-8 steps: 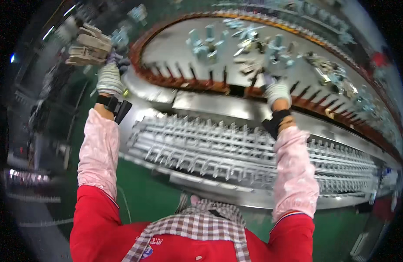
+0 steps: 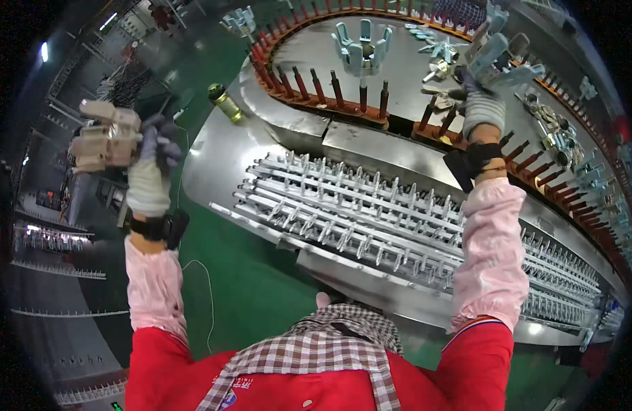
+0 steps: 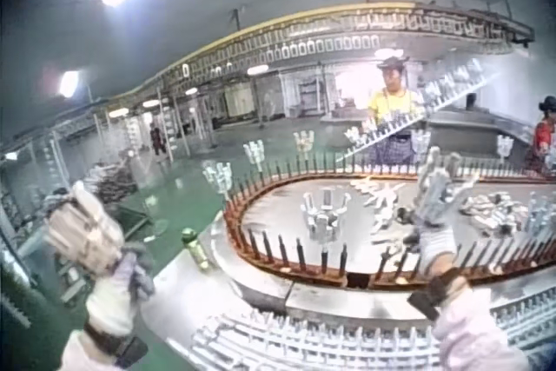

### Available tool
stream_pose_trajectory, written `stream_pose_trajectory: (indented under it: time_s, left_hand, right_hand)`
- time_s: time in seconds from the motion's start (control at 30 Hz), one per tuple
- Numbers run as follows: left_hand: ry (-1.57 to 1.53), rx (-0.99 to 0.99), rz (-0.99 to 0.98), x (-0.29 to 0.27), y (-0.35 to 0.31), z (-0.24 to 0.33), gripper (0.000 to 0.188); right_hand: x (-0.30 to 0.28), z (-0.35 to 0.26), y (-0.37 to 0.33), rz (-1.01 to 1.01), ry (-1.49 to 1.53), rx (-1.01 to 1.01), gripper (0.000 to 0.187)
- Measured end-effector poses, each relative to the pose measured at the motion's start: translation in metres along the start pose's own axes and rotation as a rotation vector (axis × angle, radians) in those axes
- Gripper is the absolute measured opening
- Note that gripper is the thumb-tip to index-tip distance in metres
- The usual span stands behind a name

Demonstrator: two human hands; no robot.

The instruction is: Picking plastic parts from a rack and placing them onto a rotating conveyor belt for processing, then removing them.

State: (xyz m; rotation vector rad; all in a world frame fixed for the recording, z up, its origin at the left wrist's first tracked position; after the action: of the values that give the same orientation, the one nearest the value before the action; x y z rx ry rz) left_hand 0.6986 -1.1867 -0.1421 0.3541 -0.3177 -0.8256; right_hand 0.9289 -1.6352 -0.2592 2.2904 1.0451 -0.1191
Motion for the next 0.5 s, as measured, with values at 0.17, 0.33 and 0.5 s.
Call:
stream_pose_trajectory:
  time_s: [0.17,0.33,0.5]
  left_hand:
    - [0.146,-0.174,-0.202,-0.032,-0.068,-0.052,0.035]
    - [0.020,-0.506,-0.329,-0.018,-0.127,-0.111,0.030]
    - [0.384,-0.362,-0.578,-0.014,-0.144,-0.183,0.024]
  right_hand:
    - [-0.041,-0.075,-0.090,-0.301,0.963,0.360,0.029]
    - [-0.073,-0.086,-0.196,-0.264,0.803,0.224,0.032]
    - [-0.094,-0.063,-0.265,-0.363,0.672,0.350,0.039]
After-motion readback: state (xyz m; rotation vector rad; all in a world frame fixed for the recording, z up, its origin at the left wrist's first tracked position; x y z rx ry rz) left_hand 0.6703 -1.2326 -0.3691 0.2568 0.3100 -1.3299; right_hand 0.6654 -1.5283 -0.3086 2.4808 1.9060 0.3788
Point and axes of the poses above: each hand's wrist, its own y-axis towards the middle knuckle, its own x-axis out of the palm, z = x × y, the point moved 1 cm from there along y, towards the middle knuckle, and after that the axes turned 15 degrees about z, right-handed, at the moved point
